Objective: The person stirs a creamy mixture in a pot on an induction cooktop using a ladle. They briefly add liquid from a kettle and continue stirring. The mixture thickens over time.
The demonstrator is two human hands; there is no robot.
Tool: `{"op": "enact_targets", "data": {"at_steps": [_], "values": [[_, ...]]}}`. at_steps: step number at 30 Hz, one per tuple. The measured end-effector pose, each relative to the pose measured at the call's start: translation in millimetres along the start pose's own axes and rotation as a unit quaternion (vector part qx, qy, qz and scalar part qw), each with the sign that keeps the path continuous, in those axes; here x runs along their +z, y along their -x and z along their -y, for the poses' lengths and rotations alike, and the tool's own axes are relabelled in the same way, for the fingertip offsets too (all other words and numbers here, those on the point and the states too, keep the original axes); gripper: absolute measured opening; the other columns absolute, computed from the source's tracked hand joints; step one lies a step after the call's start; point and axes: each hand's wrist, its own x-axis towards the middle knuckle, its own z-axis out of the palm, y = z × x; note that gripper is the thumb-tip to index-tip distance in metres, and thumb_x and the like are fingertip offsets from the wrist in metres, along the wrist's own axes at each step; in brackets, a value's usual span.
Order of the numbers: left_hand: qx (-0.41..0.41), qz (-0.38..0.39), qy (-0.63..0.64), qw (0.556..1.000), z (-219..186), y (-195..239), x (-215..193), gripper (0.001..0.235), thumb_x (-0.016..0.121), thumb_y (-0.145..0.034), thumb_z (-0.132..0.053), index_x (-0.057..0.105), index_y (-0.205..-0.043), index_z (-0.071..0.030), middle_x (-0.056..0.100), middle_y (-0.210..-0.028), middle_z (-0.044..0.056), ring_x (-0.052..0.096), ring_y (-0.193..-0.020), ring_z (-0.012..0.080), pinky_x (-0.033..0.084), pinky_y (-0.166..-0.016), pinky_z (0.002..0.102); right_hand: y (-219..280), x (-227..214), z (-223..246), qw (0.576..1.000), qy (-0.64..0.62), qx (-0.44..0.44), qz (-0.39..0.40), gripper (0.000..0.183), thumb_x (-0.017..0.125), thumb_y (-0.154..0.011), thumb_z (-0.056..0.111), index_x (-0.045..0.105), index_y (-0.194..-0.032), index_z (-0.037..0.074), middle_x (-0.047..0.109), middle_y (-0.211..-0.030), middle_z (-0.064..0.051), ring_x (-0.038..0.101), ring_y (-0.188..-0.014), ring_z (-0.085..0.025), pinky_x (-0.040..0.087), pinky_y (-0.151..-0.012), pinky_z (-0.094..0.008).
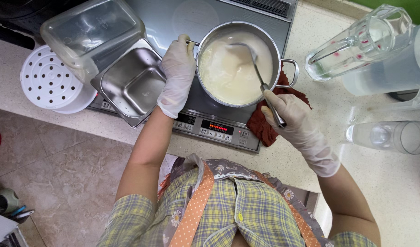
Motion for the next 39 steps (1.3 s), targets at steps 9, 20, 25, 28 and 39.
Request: {"op": "enact_targets", "data": {"at_steps": [9, 20, 25, 28, 39], "values": [[-0.004, -0.003, -0.001, 1.000, -1, 1, -1, 0.024, 0.059, -0.103, -0.034, 0.063, -0.115, -0.013, 0.070, -0.094, 0.014, 0.070, -0.087, 0.0363, 0.053, -0.071, 0.049, 8, -43, 26, 0.944, -0.188, 0.271, 0.014, 0.018, 0.071, -0.099, 0.012, 0.076, -0.115, 0.006, 0.076, -0.084, -0.006, 0.069, -0.069, -0.012, 0.052, -0.058, -0.028], [0.021, -0.016, 0.003, 1.000, 3, 2, 5, 0.025, 0.059, -0.103, -0.033, 0.062, -0.115, -0.011, 0.070, -0.094, 0.015, 0.069, -0.086, 0.0365, 0.053, -0.071, 0.049, -10, -8, 13, 0.999, -0.005, -0.005, 0.036, 0.040, 0.076, -0.090, 0.010, 0.066, -0.127, -0.002, 0.066, -0.085, -0.013, 0.065, -0.075, -0.026, 0.054, -0.067, -0.036], [0.008, -0.007, 0.005, 1.000, 3, 1, 5, 0.025, 0.059, -0.102, -0.033, 0.062, -0.115, -0.012, 0.070, -0.093, 0.015, 0.070, -0.086, 0.0363, 0.053, -0.071, 0.049, 0, -54, 20, 0.994, -0.040, 0.079, 0.059, 0.029, 0.078, -0.090, 0.013, 0.072, -0.118, 0.005, 0.068, -0.076, -0.010, 0.064, -0.062, -0.019, 0.052, -0.058, -0.032], [0.017, -0.012, 0.008, 1.000, 1, 2, 2, 0.025, 0.059, -0.103, -0.032, 0.062, -0.117, -0.011, 0.070, -0.095, 0.015, 0.070, -0.086, 0.0358, 0.054, -0.072, 0.049, 3, -55, 25, 0.968, -0.163, 0.190, 0.023, 0.023, 0.074, -0.096, 0.012, 0.075, -0.119, 0.008, 0.074, -0.085, -0.008, 0.066, -0.067, -0.012, 0.052, -0.059, -0.026], [0.404, -0.126, 0.078, 0.903, -26, 131, -40, 0.054, 0.066, -0.087, -0.001, 0.057, -0.140, -0.009, 0.053, -0.123, 0.011, 0.054, -0.108, 0.0306, 0.046, -0.089, 0.045, -5, -6, 7, 0.997, -0.059, -0.033, 0.022, 0.051, 0.077, -0.089, 0.004, 0.058, -0.136, 0.000, 0.070, -0.104, -0.017, 0.066, -0.086, -0.033, 0.054, -0.073, -0.041]]}}
